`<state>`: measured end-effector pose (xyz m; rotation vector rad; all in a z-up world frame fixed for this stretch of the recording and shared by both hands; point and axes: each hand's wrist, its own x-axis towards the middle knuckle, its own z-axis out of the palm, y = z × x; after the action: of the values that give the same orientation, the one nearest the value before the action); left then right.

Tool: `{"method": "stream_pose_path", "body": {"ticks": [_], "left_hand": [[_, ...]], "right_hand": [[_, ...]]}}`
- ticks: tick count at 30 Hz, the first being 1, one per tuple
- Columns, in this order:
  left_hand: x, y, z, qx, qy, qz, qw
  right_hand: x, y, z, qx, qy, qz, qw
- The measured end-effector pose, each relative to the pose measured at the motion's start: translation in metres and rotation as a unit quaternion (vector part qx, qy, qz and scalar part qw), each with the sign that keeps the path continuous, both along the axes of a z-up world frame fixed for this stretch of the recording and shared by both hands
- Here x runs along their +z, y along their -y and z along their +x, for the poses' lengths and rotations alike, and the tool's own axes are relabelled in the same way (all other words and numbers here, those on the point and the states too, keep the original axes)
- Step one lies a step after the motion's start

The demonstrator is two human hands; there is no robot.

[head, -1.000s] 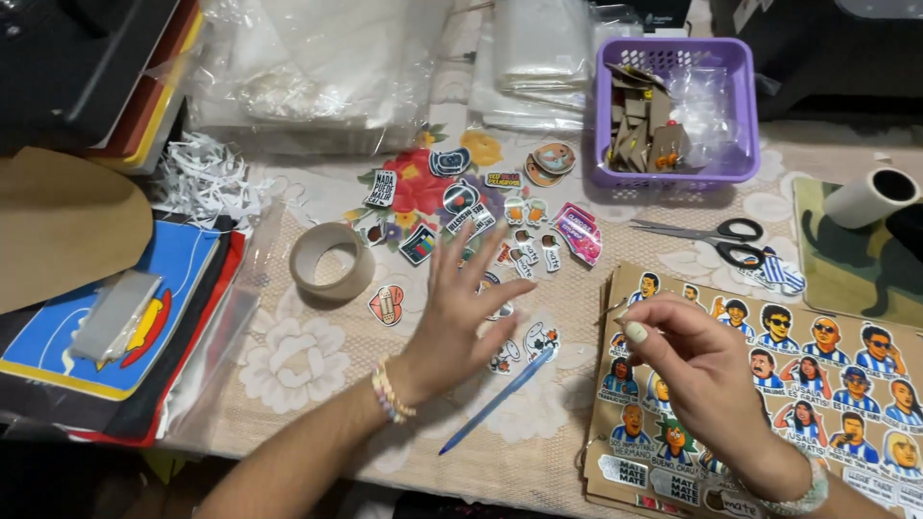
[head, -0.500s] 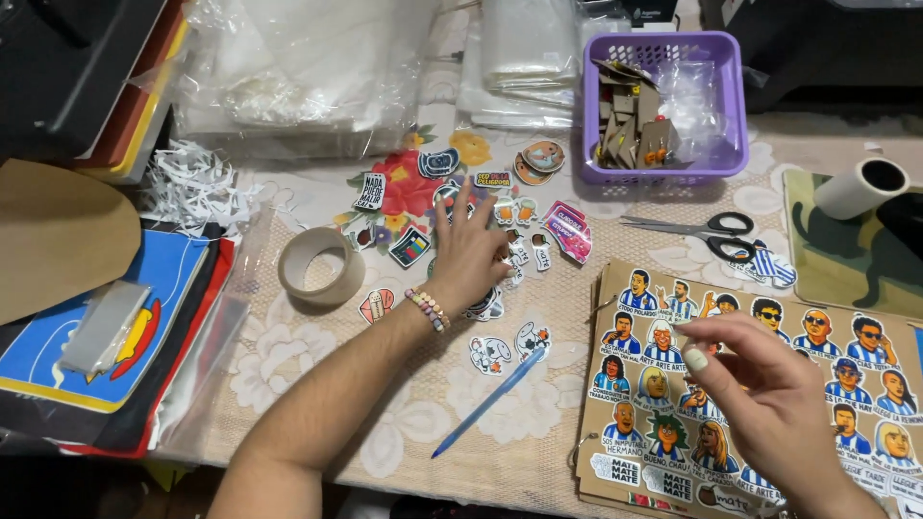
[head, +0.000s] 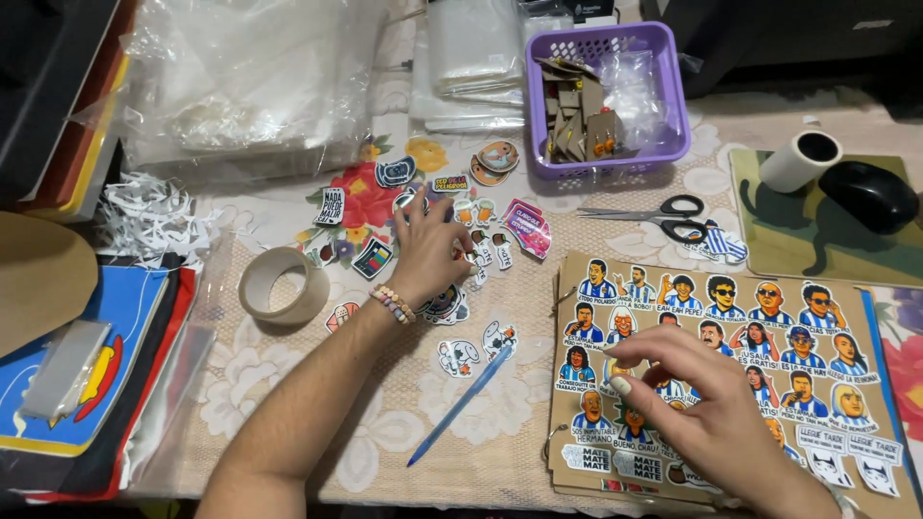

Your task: The person is working at a table, peeling stickers from a sheet and placing them onto a cardboard backing. They use scissors to trim the edges of the stickers and arrange them in a grid pattern. The person also handles a brown paper bag and a blue pen during the process.

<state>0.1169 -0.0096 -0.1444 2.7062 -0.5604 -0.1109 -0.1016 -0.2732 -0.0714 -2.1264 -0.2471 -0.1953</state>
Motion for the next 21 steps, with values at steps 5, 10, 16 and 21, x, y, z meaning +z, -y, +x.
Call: {"method": "stream_pose_path", "body": {"ticks": [5, 10, 16, 21], "left_hand": [[0.0, -0.003, 0.009, 0.008, -0.009, -0.04, 0.999], [-0.003, 0.01, 0.028, -0.004, 0.042, 0.014, 0.999], [0.002, 0.022, 0.035, -0.002, -0.036, 0.06, 0.998], [0.008, 0.017, 0.023, -0.002, 0.064, -0.039, 0.997]], "right_hand": [[0.003, 0.003, -0.006, 0.005, 0.004, -0.003, 1.0], [0.005, 0.006, -0.012, 0.009, 0.006, -0.016, 1.0], [0.001, 0.016, -0.02, -0.005, 0.02, -0.038, 0.999], [0.006, 0.013, -0.019, 0.004, 0.019, -0.032, 0.999]]}}
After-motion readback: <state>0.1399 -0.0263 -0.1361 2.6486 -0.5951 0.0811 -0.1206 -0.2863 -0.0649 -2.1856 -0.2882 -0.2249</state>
